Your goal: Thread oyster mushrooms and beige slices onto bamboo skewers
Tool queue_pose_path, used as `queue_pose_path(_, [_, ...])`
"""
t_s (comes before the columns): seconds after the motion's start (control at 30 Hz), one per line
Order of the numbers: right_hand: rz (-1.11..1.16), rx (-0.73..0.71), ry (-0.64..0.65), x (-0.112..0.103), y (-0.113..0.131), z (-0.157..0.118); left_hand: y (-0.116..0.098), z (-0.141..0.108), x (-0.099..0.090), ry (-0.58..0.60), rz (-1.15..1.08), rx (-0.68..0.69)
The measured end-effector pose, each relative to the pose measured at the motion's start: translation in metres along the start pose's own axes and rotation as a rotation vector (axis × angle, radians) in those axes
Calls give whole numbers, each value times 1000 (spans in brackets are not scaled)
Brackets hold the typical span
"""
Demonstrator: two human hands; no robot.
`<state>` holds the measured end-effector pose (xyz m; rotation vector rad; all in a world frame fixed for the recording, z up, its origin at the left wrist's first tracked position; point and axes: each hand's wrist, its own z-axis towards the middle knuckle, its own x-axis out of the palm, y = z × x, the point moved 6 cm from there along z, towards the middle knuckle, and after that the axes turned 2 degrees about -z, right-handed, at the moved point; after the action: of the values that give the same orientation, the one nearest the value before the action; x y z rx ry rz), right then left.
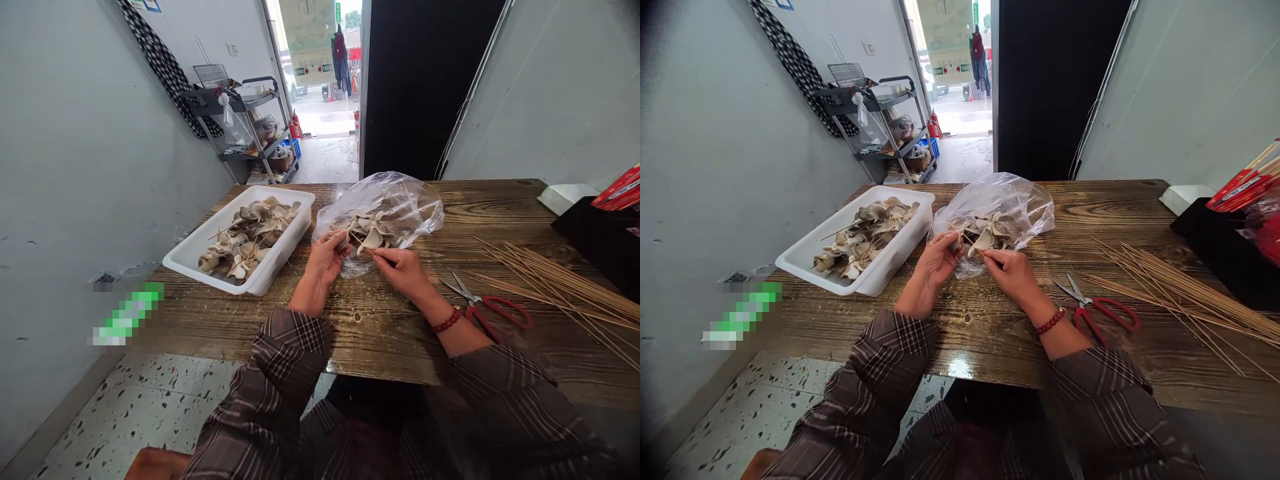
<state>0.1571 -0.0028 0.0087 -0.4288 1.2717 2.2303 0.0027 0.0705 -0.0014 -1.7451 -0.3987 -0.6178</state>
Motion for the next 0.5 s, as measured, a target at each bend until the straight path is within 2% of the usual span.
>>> queue_pose_path(0.13, [-1, -26, -16, -2, 4, 0, 4, 1, 0, 17, -7, -43])
queue_pose_path(0.33, [27, -54, -26, -2, 5, 0, 2, -1, 2, 36, 59, -4])
queue_pose_path(0.5, [-6, -31, -39, -2, 4, 0, 12, -7, 12, 82, 131, -33])
